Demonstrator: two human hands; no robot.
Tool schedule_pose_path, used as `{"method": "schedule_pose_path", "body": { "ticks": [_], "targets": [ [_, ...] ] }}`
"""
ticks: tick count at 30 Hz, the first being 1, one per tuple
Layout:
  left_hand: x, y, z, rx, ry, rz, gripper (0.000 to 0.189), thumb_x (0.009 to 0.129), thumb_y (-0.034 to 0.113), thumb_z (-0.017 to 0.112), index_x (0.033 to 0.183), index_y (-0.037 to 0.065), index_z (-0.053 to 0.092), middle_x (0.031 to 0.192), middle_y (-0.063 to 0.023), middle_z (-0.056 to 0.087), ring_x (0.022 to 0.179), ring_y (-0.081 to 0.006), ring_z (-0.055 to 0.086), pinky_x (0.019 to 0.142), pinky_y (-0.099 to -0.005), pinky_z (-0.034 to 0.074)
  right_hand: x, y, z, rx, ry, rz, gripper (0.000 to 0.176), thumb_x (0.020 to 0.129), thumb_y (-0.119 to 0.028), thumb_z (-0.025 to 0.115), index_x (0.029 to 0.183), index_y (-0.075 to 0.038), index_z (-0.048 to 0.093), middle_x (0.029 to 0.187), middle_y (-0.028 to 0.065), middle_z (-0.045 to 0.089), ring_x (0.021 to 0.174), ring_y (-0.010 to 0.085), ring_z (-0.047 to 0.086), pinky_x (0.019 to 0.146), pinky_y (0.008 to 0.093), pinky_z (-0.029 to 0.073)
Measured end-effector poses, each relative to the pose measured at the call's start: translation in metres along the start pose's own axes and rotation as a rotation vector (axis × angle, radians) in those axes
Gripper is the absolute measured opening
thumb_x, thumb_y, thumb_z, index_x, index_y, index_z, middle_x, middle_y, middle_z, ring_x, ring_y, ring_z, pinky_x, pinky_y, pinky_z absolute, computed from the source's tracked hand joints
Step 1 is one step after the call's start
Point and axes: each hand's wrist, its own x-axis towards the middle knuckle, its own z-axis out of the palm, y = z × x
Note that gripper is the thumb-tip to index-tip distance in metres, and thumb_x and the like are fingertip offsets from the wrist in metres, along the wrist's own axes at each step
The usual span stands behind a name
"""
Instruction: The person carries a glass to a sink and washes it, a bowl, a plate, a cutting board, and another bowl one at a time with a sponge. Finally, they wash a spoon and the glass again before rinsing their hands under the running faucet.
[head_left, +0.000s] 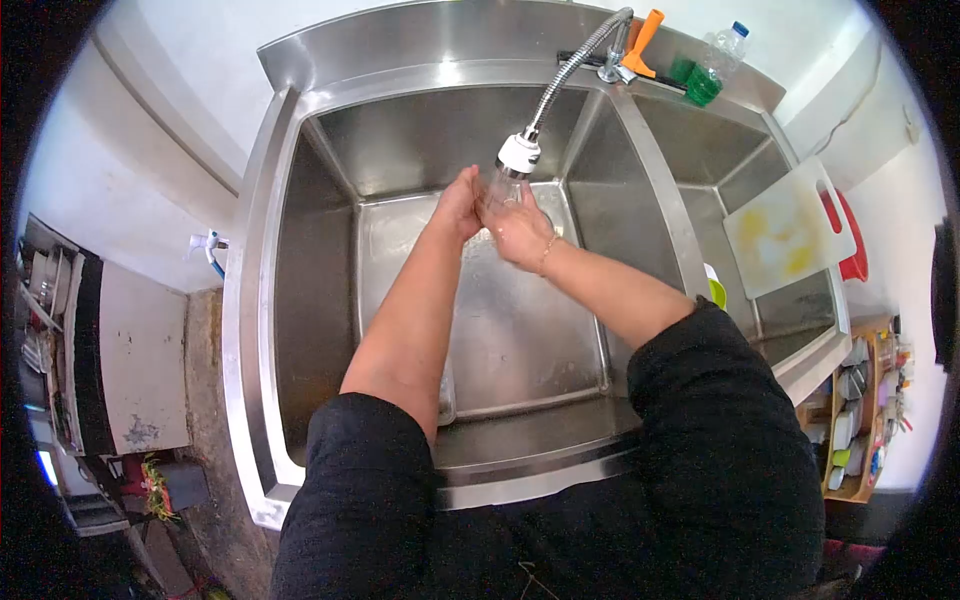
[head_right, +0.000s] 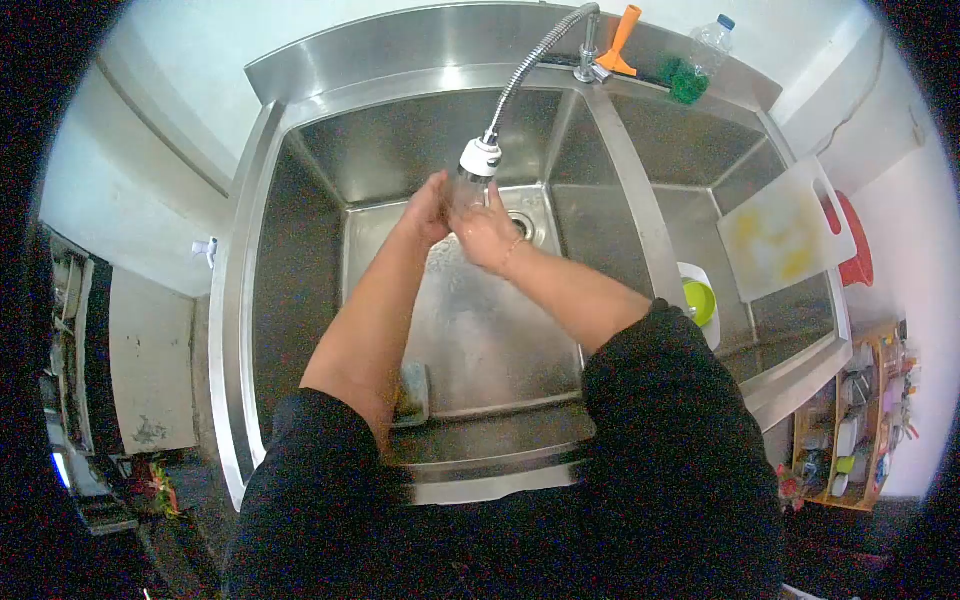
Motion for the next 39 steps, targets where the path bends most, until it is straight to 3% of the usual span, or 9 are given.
{"method": "schedule_pose_path", "body": {
  "ticks": [2, 6, 11, 14, 18, 28, 31, 35, 39],
  "targets": [
    [-0.012, -0.001, 0.000, 0.038, 0.011, 0.034, 0.041, 0.092, 0.039, 0.045, 0.111, 0.003, 0.046, 0.104, -0.0145, 0.057, 0.090, -0.0290, 0.058, 0.082, -0.0434, 0.047, -0.004, 0.006, -0.005, -0.245, -0.200, -0.179, 0.029, 0.079, -0.015, 0.047, 0.102, 0.001, 0.057, 0.097, 0.0208, 0.062, 0.090, 0.0384, 0.058, 0.083, 0.0451, 0.043],
    [0.000, -0.003, -0.004, 0.052, 0.057, 0.076, 0.043, 0.094, 0.039, 0.040, 0.114, 0.001, 0.045, 0.106, -0.0150, 0.056, 0.088, -0.0293, 0.059, 0.081, -0.0447, 0.048, 0.029, -0.032, -0.021, 0.700, -0.304, 0.787, 0.033, 0.077, -0.012, 0.049, 0.109, -0.008, 0.059, 0.112, 0.0109, 0.060, 0.103, 0.0256, 0.056, 0.101, 0.0579, 0.023],
    [0.011, -0.007, -0.021, 0.116, 0.108, 0.021, 0.042, 0.093, 0.039, 0.044, 0.111, 0.002, 0.049, 0.104, -0.0159, 0.058, 0.091, -0.0312, 0.058, 0.082, -0.0452, 0.048, 0.003, -0.015, -0.019, 0.096, -0.151, 0.095, 0.027, 0.079, -0.016, 0.053, 0.099, 0.000, 0.060, 0.092, 0.0167, 0.063, 0.092, 0.0325, 0.059, 0.086, 0.0476, 0.038],
    [0.017, -0.013, -0.028, 0.057, 0.082, 0.034, 0.036, 0.093, 0.034, 0.043, 0.109, 0.003, 0.050, 0.103, -0.0153, 0.058, 0.087, -0.0311, 0.060, 0.079, -0.0458, 0.049, 0.019, -0.024, 0.005, 1.053, -0.290, 0.879, 0.032, 0.081, -0.013, 0.051, 0.112, -0.005, 0.054, 0.094, 0.0152, 0.062, 0.097, 0.0251, 0.059, 0.094, 0.0566, 0.027],
    [0.008, -0.006, -0.019, -0.017, -0.063, 0.009, 0.031, 0.091, 0.029, 0.045, 0.108, 0.003, 0.051, 0.098, -0.0130, 0.059, 0.085, -0.0282, 0.061, 0.073, -0.0441, 0.052, -0.003, -0.021, -0.020, -0.249, 0.002, -0.173, 0.018, 0.078, -0.010, 0.051, 0.091, -0.004, 0.062, 0.086, 0.0136, 0.064, 0.085, 0.0298, 0.062, 0.081, 0.0437, 0.044],
    [-0.059, 0.004, 0.021, 0.285, -0.160, -0.319, 0.038, 0.089, 0.039, 0.046, 0.104, 0.005, 0.054, 0.092, -0.0107, 0.060, 0.085, -0.0266, 0.061, 0.070, -0.0402, 0.053, 0.026, 0.020, -0.028, 1.393, -0.322, 1.289, 0.031, 0.075, -0.033, 0.070, 0.088, -0.005, 0.064, 0.075, 0.0048, 0.063, 0.054, 0.0187, 0.059, 0.046, 0.0289, 0.046],
    [-0.026, -0.012, 0.012, 0.094, -0.224, -0.121, 0.040, 0.088, 0.043, 0.046, 0.105, 0.007, 0.054, 0.093, -0.0113, 0.061, 0.085, -0.0271, 0.061, 0.075, -0.0422, 0.051, 0.034, 0.008, -0.026, 1.238, -0.042, 1.227, 0.025, 0.084, -0.026, 0.059, 0.079, -0.001, 0.062, 0.062, 0.0054, 0.056, 0.043, 0.0169, 0.052, 0.033, 0.0326, 0.036],
    [-0.005, -0.024, 0.010, -0.057, 0.247, 0.107, 0.031, 0.084, 0.035, 0.047, 0.099, 0.009, 0.055, 0.092, -0.0097, 0.061, 0.081, -0.0246, 0.060, 0.065, -0.0435, 0.051, 0.045, -0.006, 0.002, 0.383, -0.033, 0.829, 0.035, 0.089, -0.029, 0.046, 0.090, 0.003, 0.061, 0.087, 0.0224, 0.063, 0.080, 0.0392, 0.061, 0.069, 0.0462, 0.047],
    [0.025, -0.029, -0.045, -0.312, -0.180, 0.122, 0.033, 0.083, 0.033, 0.048, 0.104, 0.008, 0.050, 0.101, -0.0138, 0.057, 0.091, -0.0282, 0.057, 0.074, -0.0501, 0.048, 0.036, -0.066, -0.025, 0.346, 0.222, 0.460, 0.029, 0.088, -0.025, 0.046, 0.101, -0.002, 0.060, 0.094, 0.0259, 0.060, 0.093, 0.0382, 0.057, 0.081, 0.0482, 0.043]
  ]
}}
